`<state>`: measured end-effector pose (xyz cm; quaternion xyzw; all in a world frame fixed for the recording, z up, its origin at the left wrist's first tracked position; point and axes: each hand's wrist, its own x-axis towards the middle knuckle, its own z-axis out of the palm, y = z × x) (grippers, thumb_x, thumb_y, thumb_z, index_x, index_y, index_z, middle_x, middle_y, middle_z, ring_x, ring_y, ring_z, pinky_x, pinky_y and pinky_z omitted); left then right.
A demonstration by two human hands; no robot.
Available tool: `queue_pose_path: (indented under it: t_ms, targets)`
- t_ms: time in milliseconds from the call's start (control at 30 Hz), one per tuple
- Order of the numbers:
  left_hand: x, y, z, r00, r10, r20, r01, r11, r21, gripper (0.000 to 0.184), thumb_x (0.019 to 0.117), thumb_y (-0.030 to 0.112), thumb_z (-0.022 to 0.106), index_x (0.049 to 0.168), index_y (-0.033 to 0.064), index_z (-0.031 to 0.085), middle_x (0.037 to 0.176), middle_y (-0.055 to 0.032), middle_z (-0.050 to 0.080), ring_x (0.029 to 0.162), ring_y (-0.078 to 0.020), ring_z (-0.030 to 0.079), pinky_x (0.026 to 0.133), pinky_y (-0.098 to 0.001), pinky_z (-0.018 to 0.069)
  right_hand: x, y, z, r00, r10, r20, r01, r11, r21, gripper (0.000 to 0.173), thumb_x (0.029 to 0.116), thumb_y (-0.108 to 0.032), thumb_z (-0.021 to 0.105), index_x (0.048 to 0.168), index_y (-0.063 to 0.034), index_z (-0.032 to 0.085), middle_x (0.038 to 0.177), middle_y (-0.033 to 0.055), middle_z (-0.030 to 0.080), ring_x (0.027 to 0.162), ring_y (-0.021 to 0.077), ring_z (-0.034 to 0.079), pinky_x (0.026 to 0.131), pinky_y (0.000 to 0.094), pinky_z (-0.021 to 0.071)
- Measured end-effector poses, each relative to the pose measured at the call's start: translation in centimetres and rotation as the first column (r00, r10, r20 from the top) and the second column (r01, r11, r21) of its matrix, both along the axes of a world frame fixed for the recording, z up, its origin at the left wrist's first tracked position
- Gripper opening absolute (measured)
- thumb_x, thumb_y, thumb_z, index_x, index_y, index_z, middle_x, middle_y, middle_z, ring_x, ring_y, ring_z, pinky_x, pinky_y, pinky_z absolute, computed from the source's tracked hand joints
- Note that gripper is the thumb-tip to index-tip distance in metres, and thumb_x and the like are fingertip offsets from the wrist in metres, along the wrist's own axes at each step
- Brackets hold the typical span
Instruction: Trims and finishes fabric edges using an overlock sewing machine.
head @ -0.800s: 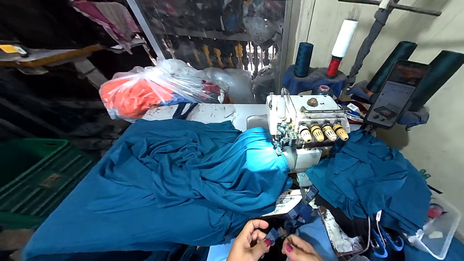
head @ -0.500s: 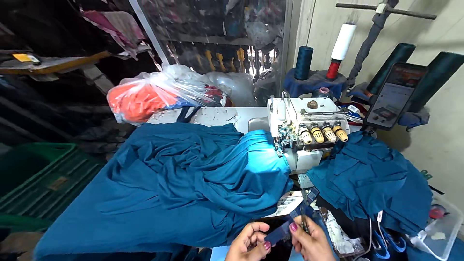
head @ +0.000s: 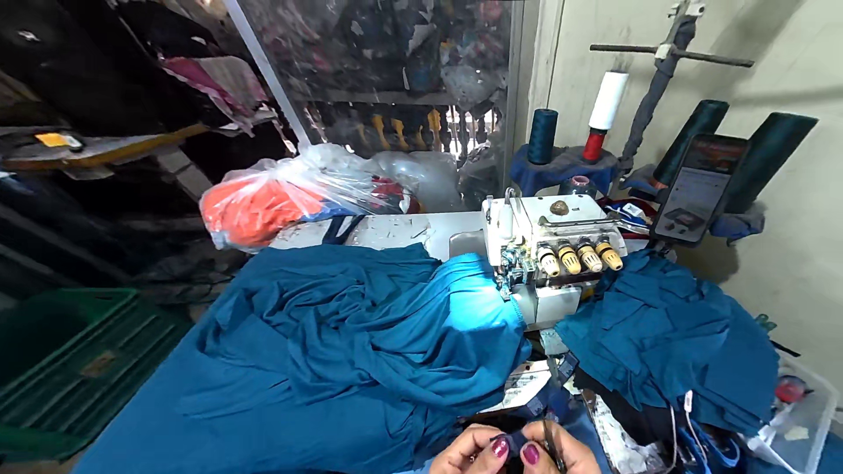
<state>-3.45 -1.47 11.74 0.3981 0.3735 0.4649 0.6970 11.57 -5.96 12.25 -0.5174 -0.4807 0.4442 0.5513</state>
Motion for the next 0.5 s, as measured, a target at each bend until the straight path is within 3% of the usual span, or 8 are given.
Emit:
queue_pose_path:
  t_ms: [67,133,333,433,500]
  targets:
    - [-0.4,0.4,-0.2,1.0,0.021,0.017,-0.022,0.997,0.069,0.019,0.0929,-0.005,0.059,0.091,0.0068,0.074,0.092,0.0007,0.075,0.085,-0.0084,0.072,0.081,-0.0271,0.0602,0.6,0.0,0.1,1.0,0.001,-0.002,-0.001,0.999,0.032,0.024,0.1023,-0.007,0.052,0.111,0.011,0.065,0.082,-0.0004,0.067,0.066,-0.0036,0.059,0.06,0.0153,0.0499]
    - [-1.0,0.6,-0.7,1.0,0.007,0.025,-0.01,0.992,0.128,0.021,0.0957,0.0,0.058,0.095,0.0111,0.077,0.096,0.0036,0.074,0.085,-0.007,0.07,0.079,-0.0263,0.0598,1.4,0.0,-0.4,1.0,0.019,0.022,-0.021,0.997,0.071,0.024,0.1034,-0.005,0.049,0.115,0.0086,0.065,0.085,0.0002,0.068,0.072,-0.0004,0.063,0.067,0.0196,0.055]
    - [-1.4,1.3,0.6,1.0,0.003,0.001,-0.003,0.982,0.188,0.021,0.0965,0.0,0.059,0.096,0.0085,0.078,0.099,0.002,0.075,0.089,-0.0082,0.071,0.081,-0.0264,0.0601,2.2,0.9,0.4,0.992,-0.035,0.122,0.016,0.988,0.155,0.022,0.0958,-0.004,0.061,0.113,0.0042,0.071,0.095,0.0052,0.068,0.078,-0.0007,0.061,0.068,0.0166,0.052]
    - [-1.3,1.6,0.7,1.0,-0.005,-0.031,0.013,0.965,0.26,0.021,0.0966,0.001,0.06,0.098,0.0121,0.078,0.101,0.0067,0.073,0.089,-0.0051,0.069,0.081,-0.0258,0.0594,2.1,1.8,1.2,0.978,-0.01,0.21,-0.033,0.98,0.196,0.024,0.0957,-0.01,0.065,0.113,0.0048,0.072,0.096,0.0094,0.069,0.085,0.0052,0.064,0.077,0.0202,0.0536]
    - [-1.1,1.7,1.1,0.999,0.015,-0.051,0.0,0.959,0.284,0.02,0.0946,-0.001,0.062,0.097,0.0108,0.078,0.099,0.0069,0.073,0.09,-0.0041,0.068,0.08,-0.0245,0.0591,1.8,2.5,1.5,0.958,-0.009,0.285,-0.051,0.978,0.201,0.025,0.0963,-0.017,0.067,0.109,0.004,0.072,0.094,0.0116,0.07,0.084,0.0082,0.064,0.075,0.0217,0.0533]
